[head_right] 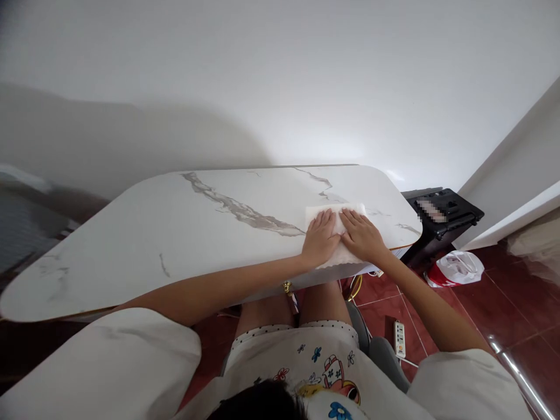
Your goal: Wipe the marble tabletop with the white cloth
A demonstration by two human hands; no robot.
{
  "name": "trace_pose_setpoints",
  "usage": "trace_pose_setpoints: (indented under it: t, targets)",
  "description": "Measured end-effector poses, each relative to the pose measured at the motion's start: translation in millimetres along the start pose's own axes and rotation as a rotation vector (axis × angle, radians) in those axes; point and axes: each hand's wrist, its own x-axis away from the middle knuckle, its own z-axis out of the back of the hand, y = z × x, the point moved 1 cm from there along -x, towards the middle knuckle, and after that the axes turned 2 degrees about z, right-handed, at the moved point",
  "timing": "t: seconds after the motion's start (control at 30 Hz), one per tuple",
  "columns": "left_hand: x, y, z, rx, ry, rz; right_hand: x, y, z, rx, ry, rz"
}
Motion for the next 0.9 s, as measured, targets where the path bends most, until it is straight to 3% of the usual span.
trace_pose_setpoints:
  t: [0.2,0.37,0.6,0.9]
  targets:
    - [-24,39,-13.3,0.121,-0.053,0.032,9,57,1,0.006,-0.006,0.028]
    - [-70,49,-22.0,0.146,-0.005,0.077,-27,105,-8,0.001,-0.033,0.063]
    - [-145,11,-20.4,-0.009,0.098,-0.044,-110,122,-23,0.016,-0.061,-0.041]
    - [-221,-44,-10.6,-0.146,0.155,-0.025,-205,131,-45,-0.015,-0.06,-0.049]
